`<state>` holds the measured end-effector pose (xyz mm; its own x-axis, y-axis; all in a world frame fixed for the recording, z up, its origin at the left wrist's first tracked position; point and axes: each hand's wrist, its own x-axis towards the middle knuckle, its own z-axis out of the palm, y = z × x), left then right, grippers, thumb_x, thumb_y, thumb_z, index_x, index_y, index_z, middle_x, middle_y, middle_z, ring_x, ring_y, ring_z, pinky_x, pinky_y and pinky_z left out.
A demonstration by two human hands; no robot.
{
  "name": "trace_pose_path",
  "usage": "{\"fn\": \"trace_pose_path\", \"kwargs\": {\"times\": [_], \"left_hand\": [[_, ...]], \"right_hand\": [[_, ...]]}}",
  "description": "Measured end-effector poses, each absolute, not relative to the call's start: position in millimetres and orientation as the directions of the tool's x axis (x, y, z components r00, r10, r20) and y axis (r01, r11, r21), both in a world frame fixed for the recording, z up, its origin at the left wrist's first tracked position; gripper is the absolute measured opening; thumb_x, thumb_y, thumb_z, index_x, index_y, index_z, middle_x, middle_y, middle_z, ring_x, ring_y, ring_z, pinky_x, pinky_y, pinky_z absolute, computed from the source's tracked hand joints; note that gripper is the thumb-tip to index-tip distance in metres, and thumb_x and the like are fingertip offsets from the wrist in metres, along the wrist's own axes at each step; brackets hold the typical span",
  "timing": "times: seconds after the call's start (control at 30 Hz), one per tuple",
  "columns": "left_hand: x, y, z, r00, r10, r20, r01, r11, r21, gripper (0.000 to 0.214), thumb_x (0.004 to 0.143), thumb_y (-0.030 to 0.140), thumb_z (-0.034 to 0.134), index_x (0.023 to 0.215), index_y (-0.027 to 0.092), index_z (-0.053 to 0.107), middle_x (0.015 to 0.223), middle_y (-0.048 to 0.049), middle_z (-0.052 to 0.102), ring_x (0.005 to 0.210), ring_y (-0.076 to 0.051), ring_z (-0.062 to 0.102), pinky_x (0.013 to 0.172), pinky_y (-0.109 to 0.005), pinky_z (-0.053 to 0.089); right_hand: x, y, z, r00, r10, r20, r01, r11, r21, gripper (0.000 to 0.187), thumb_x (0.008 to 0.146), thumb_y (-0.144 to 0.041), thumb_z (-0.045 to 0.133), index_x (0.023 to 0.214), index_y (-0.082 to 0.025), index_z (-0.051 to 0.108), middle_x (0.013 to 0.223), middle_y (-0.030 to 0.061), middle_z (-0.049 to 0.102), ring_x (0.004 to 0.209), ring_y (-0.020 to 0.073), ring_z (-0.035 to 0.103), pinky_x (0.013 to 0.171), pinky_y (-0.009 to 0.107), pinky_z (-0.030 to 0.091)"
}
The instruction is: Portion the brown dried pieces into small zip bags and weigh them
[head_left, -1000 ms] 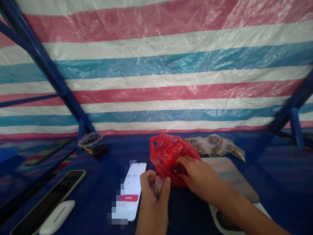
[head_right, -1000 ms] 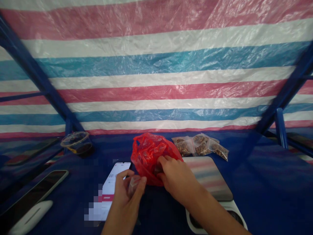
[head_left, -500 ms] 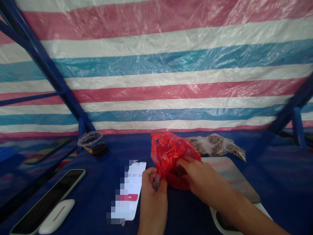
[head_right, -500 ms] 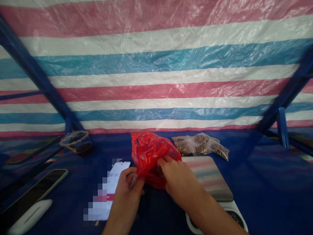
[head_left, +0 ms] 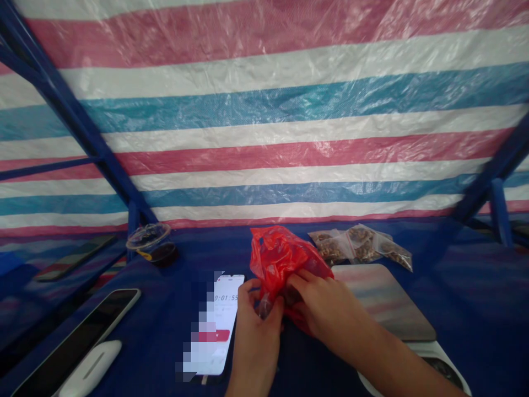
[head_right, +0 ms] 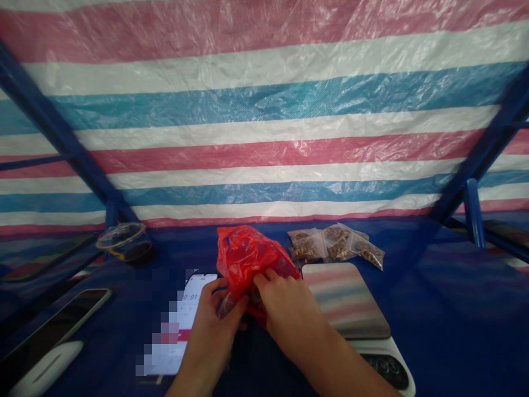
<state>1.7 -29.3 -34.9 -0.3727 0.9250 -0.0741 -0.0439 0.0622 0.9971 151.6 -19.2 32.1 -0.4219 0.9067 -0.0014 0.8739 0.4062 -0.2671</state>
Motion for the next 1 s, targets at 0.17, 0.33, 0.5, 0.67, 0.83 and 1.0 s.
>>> {"fn": "trace_pose_path", "kwargs": {"times": [0.17, 0.33, 0.5, 0.67, 0.83, 1.0], "left_hand": [[-6.9, -27.7, -39.5, -0.348, 0.934, -0.084, -0.075, 0.061, 0.995, 0.055, 0.066, 0.025, 0.078, 0.116, 0.023, 0.056, 0.105, -0.0093, 0.072, 0.067, -0.022, 0.073, 0.047, -0.03, 0.057], [-8.8, -32.4, -33.7, -0.366, 0.926, -0.088, -0.113, 0.05, 0.992, 0.059, 0.065, 0.023, 0.078, 0.121, 0.023, 0.058, 0.115, -0.0113, 0.072, 0.077, -0.023, 0.076, 0.053, -0.03, 0.06], [-8.1, -33.4, -27.9, -0.293, 0.94, -0.175, -0.134, 0.141, 0.981, 0.058, 0.074, 0.028, 0.077, 0.127, 0.021, 0.056, 0.102, -0.0082, 0.077, 0.066, -0.02, 0.075, 0.063, -0.034, 0.063], [-7.4, -32.4, -29.4, -0.299, 0.941, -0.156, -0.164, 0.11, 0.98, 0.057, 0.073, 0.032, 0.081, 0.123, 0.02, 0.056, 0.103, -0.0099, 0.077, 0.075, -0.023, 0.077, 0.063, -0.034, 0.063], [-2.5, -40.8, -22.2, -0.305, 0.939, -0.159, -0.213, 0.095, 0.972, 0.049, 0.08, 0.033, 0.08, 0.122, 0.022, 0.058, 0.11, -0.0102, 0.076, 0.09, -0.024, 0.078, 0.069, -0.032, 0.063], [1.6, -43.9, -16.1, -0.304, 0.936, -0.175, -0.286, 0.086, 0.954, 0.046, 0.082, 0.035, 0.079, 0.121, 0.022, 0.059, 0.109, -0.0086, 0.076, 0.091, -0.024, 0.078, 0.072, -0.032, 0.063]], "right_hand": [[157.6, -18.1, 34.0, -0.361, 0.932, -0.021, 0.874, 0.331, -0.355, 0.04, 0.09, -0.011, 0.067, 0.129, -0.021, 0.069, 0.128, 0.0129, 0.077, 0.113, 0.0354, 0.076, 0.087, 0.041, 0.055], [163.5, -17.1, 28.9, -0.343, 0.939, 0.008, 0.851, 0.314, -0.42, 0.041, 0.09, -0.01, 0.064, 0.129, -0.02, 0.07, 0.128, 0.0125, 0.077, 0.116, 0.0357, 0.073, 0.093, 0.043, 0.055], [166.4, -16.9, 32.2, -0.373, 0.928, 0.014, 0.839, 0.343, -0.423, 0.039, 0.09, -0.01, 0.063, 0.125, -0.021, 0.073, 0.126, 0.0122, 0.078, 0.117, 0.0343, 0.073, 0.096, 0.042, 0.054], [167.2, -17.4, 38.8, -0.41, 0.912, 0.013, 0.841, 0.383, -0.383, 0.058, 0.085, -0.001, 0.058, 0.138, -0.022, 0.068, 0.142, 0.0124, 0.071, 0.128, 0.0344, 0.068, 0.104, 0.043, 0.051], [166.5, -17.7, 33.5, -0.427, 0.902, 0.06, 0.824, 0.415, -0.386, 0.05, 0.088, -0.008, 0.06, 0.135, -0.023, 0.07, 0.135, 0.0123, 0.075, 0.126, 0.0348, 0.069, 0.105, 0.044, 0.05], [165.0, -16.8, 28.5, -0.365, 0.931, 0.024, 0.847, 0.343, -0.407, 0.04, 0.089, -0.016, 0.066, 0.128, -0.021, 0.073, 0.125, 0.0135, 0.079, 0.117, 0.0368, 0.073, 0.097, 0.044, 0.052]]}}
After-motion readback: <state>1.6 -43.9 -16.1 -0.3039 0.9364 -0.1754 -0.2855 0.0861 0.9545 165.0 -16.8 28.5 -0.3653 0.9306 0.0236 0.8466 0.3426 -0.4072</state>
